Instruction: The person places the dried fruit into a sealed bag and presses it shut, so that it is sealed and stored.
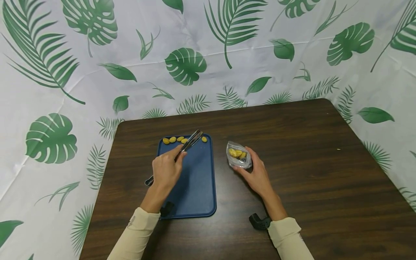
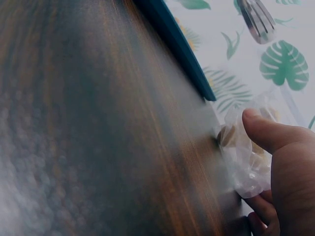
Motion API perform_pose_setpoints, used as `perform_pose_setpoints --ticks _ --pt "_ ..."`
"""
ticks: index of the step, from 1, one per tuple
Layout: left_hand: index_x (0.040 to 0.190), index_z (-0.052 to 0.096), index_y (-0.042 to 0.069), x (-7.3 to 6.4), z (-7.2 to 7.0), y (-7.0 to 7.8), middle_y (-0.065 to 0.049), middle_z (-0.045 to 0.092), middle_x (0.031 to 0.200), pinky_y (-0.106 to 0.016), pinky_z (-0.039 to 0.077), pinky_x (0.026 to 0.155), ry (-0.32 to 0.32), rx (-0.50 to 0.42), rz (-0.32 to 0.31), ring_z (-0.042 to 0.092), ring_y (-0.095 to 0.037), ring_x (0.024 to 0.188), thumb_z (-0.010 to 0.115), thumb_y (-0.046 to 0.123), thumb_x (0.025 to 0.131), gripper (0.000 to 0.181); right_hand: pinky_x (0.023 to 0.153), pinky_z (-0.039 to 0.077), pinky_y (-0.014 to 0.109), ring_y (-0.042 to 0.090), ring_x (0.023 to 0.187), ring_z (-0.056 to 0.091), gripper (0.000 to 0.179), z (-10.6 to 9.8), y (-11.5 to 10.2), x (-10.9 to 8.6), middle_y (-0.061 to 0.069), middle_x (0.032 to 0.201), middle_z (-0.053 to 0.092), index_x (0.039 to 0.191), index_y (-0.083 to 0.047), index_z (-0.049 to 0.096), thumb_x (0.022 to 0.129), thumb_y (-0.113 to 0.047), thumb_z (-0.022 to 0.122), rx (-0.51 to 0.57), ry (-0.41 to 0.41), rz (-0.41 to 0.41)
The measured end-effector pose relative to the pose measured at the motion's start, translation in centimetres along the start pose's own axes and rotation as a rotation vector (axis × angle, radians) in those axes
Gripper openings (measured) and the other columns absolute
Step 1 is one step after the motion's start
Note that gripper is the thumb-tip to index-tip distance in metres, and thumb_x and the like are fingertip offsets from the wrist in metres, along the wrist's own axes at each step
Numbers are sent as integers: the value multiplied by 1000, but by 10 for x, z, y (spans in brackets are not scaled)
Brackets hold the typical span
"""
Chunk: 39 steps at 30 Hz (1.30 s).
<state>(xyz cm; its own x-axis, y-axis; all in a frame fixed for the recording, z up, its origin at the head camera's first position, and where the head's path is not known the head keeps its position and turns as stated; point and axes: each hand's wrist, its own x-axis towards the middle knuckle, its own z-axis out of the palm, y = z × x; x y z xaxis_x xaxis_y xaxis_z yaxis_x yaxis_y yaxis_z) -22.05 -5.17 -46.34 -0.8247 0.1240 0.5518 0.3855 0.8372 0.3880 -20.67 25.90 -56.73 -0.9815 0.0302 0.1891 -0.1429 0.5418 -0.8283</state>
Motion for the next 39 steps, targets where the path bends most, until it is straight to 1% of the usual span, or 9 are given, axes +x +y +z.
perform_pose_setpoints --ticks 4,7,12,15,20,27,34,39 --pt "117 78 4 0 1 -1 -13 80 84 -41 49 48 -4 2 -1 65 -25 53 77 22 94 30 113 34 66 42 140 47 84 -1 0 0 16 155 50 158 -17 38 89 -35 82 7 -2 -3" --pt "117 78 4 1 4 -3 -13 80 84 -42 51 49 -21 13 -7 66 -25 54 76 23 94 30 114 35 65 41 140 48 84 -1 1 0 17 155 50 158 -16 38 89 -34 82 12 -5 -8" --pt "119 77 4 2 11 -8 -16 80 92 -44 52 51 -73 51 -22 66 -27 55 76 26 95 33 114 34 65 41 141 48 84 0 1 1 16 156 49 158 -16 38 89 -36 82 8 -6 -4" --pt "120 77 3 3 16 -11 -19 80 99 -46 54 53 -103 67 -33 69 -31 59 76 26 94 35 114 34 65 41 141 47 84 0 0 1 16 156 49 158 -17 37 89 -36 82 6 -8 -2" --pt "122 76 4 6 25 -14 -19 79 102 -49 56 57 -155 81 -62 71 -33 65 77 25 94 34 114 34 65 41 141 47 84 -1 1 1 16 156 49 159 -17 37 90 -36 81 3 -11 1" --pt "122 76 6 8 35 -16 -18 80 98 -50 56 60 -218 119 -90 71 -34 67 77 26 93 35 115 34 65 40 141 47 85 -1 1 1 17 156 49 158 -16 37 89 -37 81 1 -13 -1" --pt "123 76 8 11 43 -17 -16 79 89 -47 54 57 -279 153 -111 66 -28 61 76 27 95 34 115 34 65 40 141 48 84 -1 1 1 17 156 49 158 -15 37 89 -36 82 -1 -13 -1" --pt "117 78 10 11 47 -17 -14 78 84 -50 55 59 -293 154 -105 68 -31 63 74 26 96 27 115 34 65 40 141 48 84 -1 0 1 17 156 50 158 -15 37 89 -36 82 4 -15 -3"
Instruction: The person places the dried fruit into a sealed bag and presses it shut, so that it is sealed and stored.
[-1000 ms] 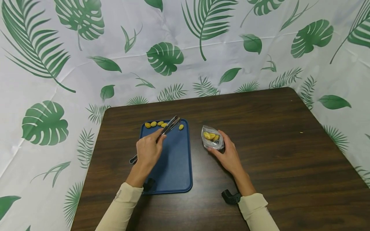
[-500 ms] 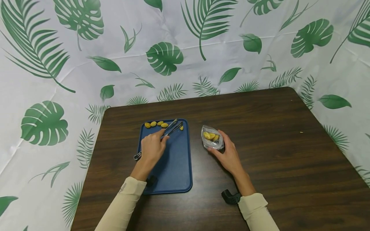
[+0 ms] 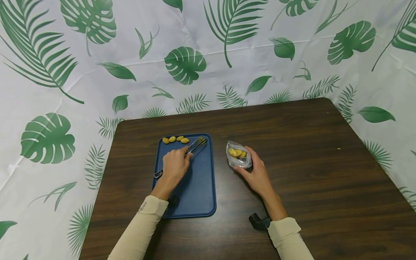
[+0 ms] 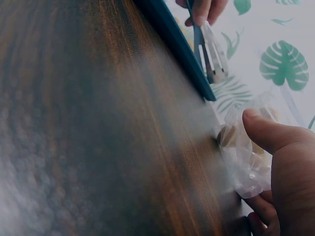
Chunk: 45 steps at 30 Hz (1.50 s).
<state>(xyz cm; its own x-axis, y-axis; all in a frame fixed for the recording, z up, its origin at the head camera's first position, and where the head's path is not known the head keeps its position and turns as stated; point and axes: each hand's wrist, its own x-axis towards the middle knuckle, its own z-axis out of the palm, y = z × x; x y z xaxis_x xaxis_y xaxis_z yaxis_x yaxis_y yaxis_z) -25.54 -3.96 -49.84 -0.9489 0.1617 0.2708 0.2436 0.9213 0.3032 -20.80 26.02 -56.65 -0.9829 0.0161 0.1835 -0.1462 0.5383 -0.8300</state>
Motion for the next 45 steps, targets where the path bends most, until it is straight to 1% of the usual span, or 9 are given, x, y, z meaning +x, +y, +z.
perform_pose_setpoints --ticks 4,10,14,21,24,29,31,40,45 --pt "113 79 10 -1 1 0 -14 78 83 -52 56 62 12 0 11 71 -33 67 74 25 96 23 115 34 65 40 141 48 85 0 0 0 17 156 49 158 -15 37 89 -36 82 0 0 -1" --pt "116 79 11 -3 -3 0 -13 78 81 -51 56 60 38 -29 18 68 -30 62 74 23 96 23 114 34 65 41 141 48 85 -1 -2 0 18 155 50 158 -14 37 89 -35 82 0 6 -10" --pt "115 79 12 -6 -9 0 -11 77 77 -48 54 56 77 -45 30 65 -27 57 74 23 96 23 115 34 65 41 141 48 84 -1 -3 0 18 155 50 158 -14 38 89 -36 82 0 7 -9" --pt "105 79 9 -8 -20 0 -7 69 65 -40 46 49 134 -68 62 53 -20 49 73 22 97 16 115 34 65 41 142 47 84 -1 -4 0 18 156 49 158 -15 37 89 -35 82 0 1 -2" --pt "108 79 8 -9 -25 1 -8 71 68 -41 47 49 157 -86 68 55 -21 50 74 21 96 18 115 33 65 40 143 47 85 -1 -3 0 17 157 48 159 -15 37 90 -35 82 0 1 4" --pt "116 79 8 -11 -30 3 -13 79 84 -48 54 54 188 -98 67 67 -30 58 76 21 94 26 116 33 65 40 143 47 85 -1 -2 0 17 158 48 159 -15 37 90 -35 82 1 2 -4" --pt "118 79 7 -12 -32 4 -15 80 88 -49 54 55 195 -97 65 69 -31 60 77 21 94 28 115 33 65 40 143 47 85 -1 -2 0 17 157 48 159 -15 37 90 -35 82 0 2 -4" --pt "119 78 6 -15 -40 8 -15 80 87 -44 51 50 226 -101 69 64 -27 53 76 24 94 31 115 33 64 40 143 47 85 -1 -2 0 17 157 48 158 -15 37 89 -35 82 -4 3 -4" --pt "119 78 5 -17 -45 10 -15 79 83 -39 45 46 235 -113 69 54 -21 46 77 23 94 31 116 33 65 40 144 45 85 -1 -2 0 16 158 47 159 -15 37 90 -37 81 -8 -3 5"
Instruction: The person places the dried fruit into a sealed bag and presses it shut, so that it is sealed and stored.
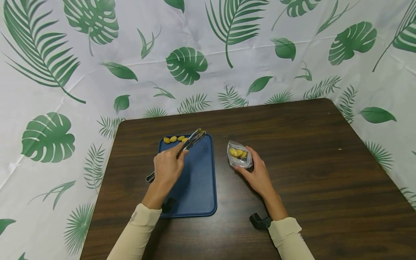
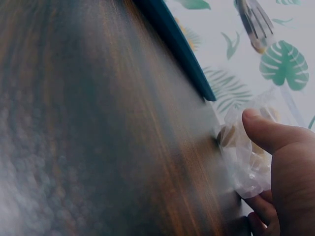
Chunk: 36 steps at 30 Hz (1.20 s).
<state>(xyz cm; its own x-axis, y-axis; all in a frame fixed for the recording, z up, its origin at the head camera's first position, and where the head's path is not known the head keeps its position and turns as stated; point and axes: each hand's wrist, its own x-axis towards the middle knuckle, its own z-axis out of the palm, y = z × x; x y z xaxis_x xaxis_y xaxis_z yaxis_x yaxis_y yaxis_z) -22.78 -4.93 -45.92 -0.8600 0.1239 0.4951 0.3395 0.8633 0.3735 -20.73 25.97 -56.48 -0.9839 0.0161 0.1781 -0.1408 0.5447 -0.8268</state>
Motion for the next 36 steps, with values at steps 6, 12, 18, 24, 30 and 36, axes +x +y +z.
perform_pose_setpoints --ticks 6,12,18,24,30,36 --pt "119 78 5 -2 -3 1 -15 78 78 -31 34 43 6 -20 0 42 -15 41 77 23 93 32 116 32 66 41 144 44 85 0 0 -1 16 159 46 159 -17 36 90 -38 80 2 -7 7" --pt "119 78 5 -4 -4 3 -15 79 81 -31 33 42 16 -35 14 43 -15 41 77 23 93 32 115 32 67 42 144 43 85 0 0 -2 15 160 45 160 -19 36 90 -38 80 1 -7 19" --pt "117 79 5 -5 -3 8 -14 80 89 -37 46 45 10 -48 40 61 -23 49 79 23 92 31 114 32 67 43 144 43 85 0 0 -2 16 160 45 160 -19 35 90 -38 80 0 -10 22" --pt "116 80 7 -6 -1 12 -13 81 92 -43 53 51 14 -57 64 70 -27 58 79 24 91 30 113 32 68 44 143 44 86 0 0 -2 18 158 47 160 -18 35 90 -37 81 -6 0 11" --pt "116 80 7 -7 1 17 -12 81 91 -40 52 49 13 -71 89 69 -24 56 78 24 92 29 113 33 67 44 143 45 85 0 1 -1 18 158 48 159 -18 36 90 -37 81 -5 3 11" --pt "115 80 7 -8 3 21 -13 81 92 -41 53 51 31 -98 122 71 -25 60 79 24 91 29 115 32 66 43 143 45 85 1 2 0 16 158 47 159 -18 36 90 -37 81 -12 -1 10"
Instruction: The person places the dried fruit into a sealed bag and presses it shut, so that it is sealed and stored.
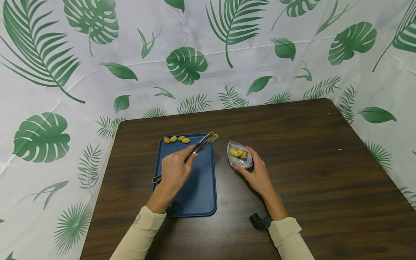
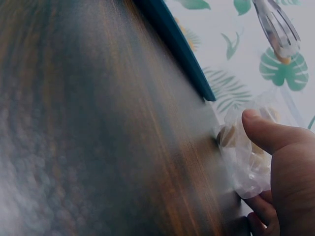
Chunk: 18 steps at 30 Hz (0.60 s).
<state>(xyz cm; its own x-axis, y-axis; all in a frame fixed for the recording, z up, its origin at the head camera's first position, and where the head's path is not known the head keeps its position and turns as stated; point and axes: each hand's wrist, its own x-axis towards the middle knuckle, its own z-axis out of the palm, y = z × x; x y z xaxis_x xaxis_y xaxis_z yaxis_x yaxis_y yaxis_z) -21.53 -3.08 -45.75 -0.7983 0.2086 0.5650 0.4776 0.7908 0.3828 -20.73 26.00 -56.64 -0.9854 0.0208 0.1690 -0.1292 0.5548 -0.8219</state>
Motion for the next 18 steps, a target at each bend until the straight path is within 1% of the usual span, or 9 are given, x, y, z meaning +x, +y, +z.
perform_pose_setpoints --ticks 6,11,18 --pt "114 80 6 0 2 4 -12 81 90 -39 53 50 -14 -10 7 69 -22 58 79 23 91 28 113 33 66 44 142 45 85 0 -1 -1 16 158 48 159 -19 36 89 -37 81 -6 4 -1" --pt "115 80 6 0 4 9 -12 81 92 -36 52 49 -24 -12 20 67 -20 56 79 23 92 29 114 33 66 44 143 45 85 -1 -1 -1 16 158 47 159 -19 37 89 -38 81 2 0 7" --pt "114 80 8 2 9 16 -9 81 92 -35 53 50 -43 -21 45 69 -18 59 80 21 91 27 115 33 65 42 143 45 85 -1 0 0 16 158 48 159 -18 37 89 -37 81 6 1 7"
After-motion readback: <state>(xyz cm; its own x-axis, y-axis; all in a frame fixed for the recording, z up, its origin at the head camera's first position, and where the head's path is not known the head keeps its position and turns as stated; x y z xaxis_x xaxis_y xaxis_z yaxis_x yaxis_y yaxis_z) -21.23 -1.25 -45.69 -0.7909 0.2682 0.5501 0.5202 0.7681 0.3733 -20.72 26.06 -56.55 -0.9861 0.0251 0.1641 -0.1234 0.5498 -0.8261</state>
